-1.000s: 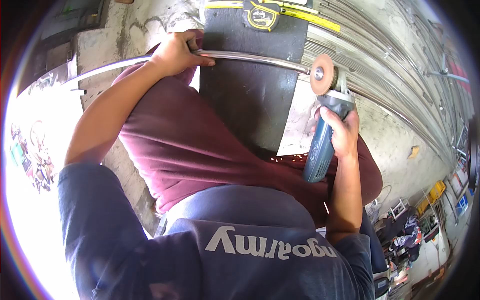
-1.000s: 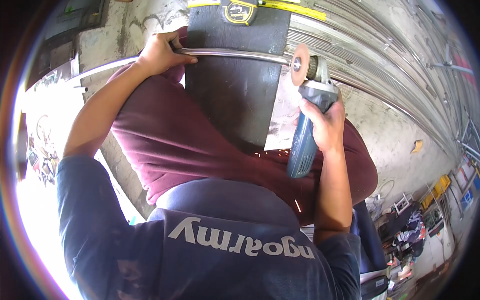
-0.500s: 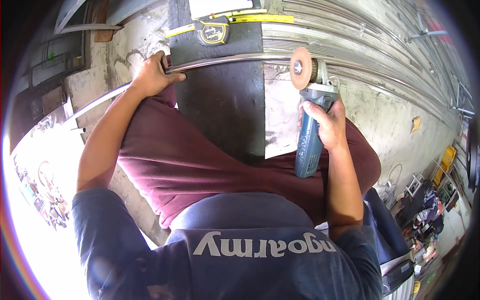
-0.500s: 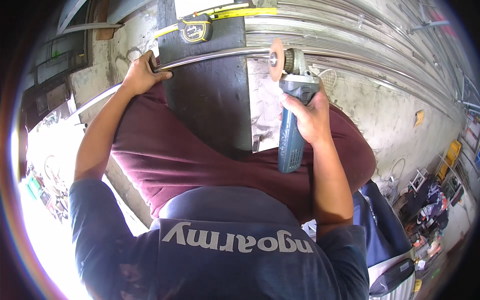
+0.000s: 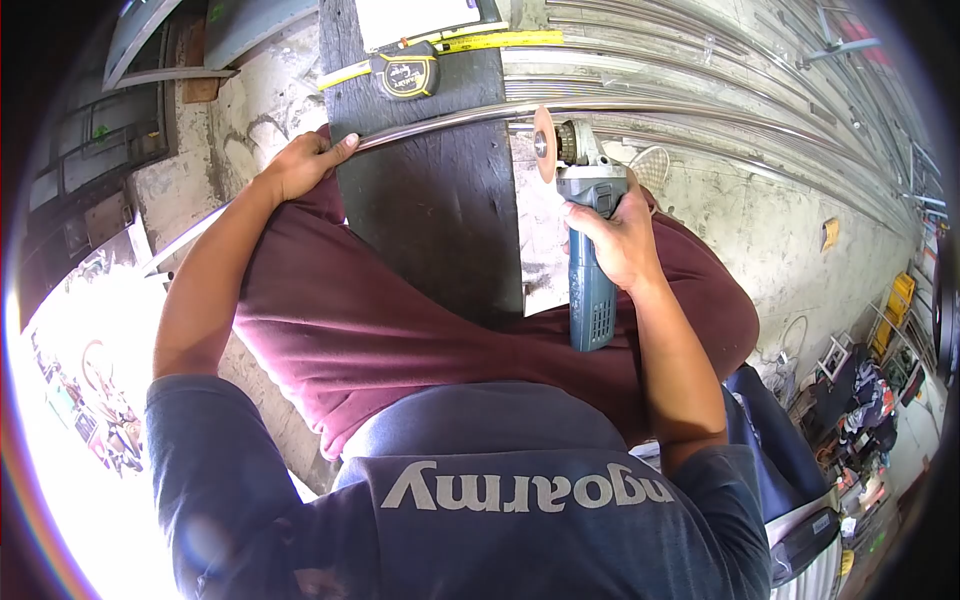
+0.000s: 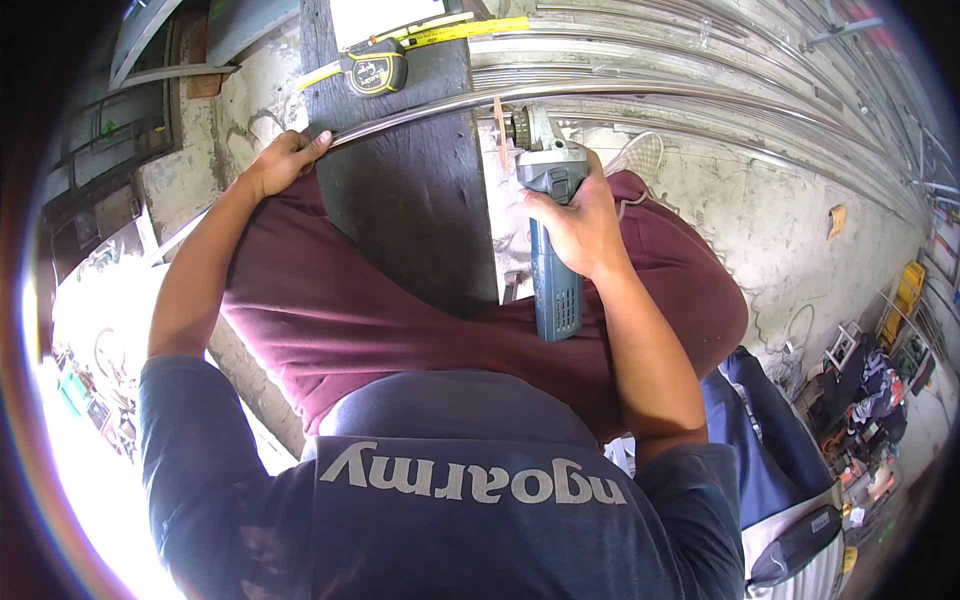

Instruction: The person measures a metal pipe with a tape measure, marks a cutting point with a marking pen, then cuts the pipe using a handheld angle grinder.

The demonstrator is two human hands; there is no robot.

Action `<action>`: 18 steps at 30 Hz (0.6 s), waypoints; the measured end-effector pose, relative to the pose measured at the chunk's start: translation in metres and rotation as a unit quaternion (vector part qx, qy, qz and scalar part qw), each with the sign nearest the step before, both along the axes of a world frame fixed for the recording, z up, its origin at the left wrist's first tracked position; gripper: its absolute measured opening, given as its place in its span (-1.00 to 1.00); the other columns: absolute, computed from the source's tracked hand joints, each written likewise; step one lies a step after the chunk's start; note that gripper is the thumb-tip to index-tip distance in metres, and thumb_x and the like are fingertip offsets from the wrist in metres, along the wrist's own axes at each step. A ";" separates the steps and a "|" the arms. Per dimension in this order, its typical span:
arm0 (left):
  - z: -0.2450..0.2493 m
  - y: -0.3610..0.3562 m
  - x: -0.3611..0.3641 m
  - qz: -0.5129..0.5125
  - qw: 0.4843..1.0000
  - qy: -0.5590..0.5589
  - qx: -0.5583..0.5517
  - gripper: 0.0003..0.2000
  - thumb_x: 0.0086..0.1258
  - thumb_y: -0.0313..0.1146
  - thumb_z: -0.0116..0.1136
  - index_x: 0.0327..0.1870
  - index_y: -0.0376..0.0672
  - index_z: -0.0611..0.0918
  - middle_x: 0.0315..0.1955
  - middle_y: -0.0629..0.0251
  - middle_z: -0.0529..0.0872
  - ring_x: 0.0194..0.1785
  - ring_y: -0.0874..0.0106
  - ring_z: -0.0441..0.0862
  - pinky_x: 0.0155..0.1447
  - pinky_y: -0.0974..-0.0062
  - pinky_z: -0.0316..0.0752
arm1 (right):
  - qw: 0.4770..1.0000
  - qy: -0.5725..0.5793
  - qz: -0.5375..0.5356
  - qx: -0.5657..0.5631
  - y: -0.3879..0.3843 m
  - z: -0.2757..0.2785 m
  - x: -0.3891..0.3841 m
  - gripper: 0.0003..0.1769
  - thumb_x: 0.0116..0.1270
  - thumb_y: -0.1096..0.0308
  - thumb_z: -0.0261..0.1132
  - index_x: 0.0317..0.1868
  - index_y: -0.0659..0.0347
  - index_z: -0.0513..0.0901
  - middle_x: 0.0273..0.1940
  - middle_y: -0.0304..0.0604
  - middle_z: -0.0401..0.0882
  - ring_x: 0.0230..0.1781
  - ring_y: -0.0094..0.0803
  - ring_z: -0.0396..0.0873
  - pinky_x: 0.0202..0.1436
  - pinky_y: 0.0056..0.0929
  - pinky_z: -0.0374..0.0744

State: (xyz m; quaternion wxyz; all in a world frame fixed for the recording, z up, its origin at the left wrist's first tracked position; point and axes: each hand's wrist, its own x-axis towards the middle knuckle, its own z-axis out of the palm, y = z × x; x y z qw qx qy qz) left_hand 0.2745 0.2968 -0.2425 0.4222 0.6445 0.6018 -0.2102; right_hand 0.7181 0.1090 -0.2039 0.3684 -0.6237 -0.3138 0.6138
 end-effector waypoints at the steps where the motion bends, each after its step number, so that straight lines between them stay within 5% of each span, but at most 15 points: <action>1: 0.001 -0.001 0.002 -0.003 1.000 0.002 0.007 0.03 0.51 0.68 0.04 -0.34 -0.44 0.82 -0.41 -0.14 0.80 -0.19 0.05 0.81 0.08 0.07 0.64 | 1.000 -0.010 0.004 -0.001 0.001 -0.002 -0.001 -0.24 0.34 0.54 0.59 0.45 0.48 0.40 0.05 -0.03 0.82 0.00 -0.38 0.81 0.19 -0.33 0.76; 18: -0.013 0.001 -0.002 -0.021 0.999 0.010 0.021 0.14 0.49 0.79 -0.24 -0.53 -0.39 0.74 -0.50 -0.17 0.74 -0.24 0.00 0.78 0.05 0.06 0.63 | 0.994 -0.085 0.067 -0.005 0.012 -0.011 -0.008 -0.12 0.32 0.35 0.63 0.49 0.57 0.36 0.05 0.08 0.84 0.05 -0.27 0.82 0.25 -0.28 0.72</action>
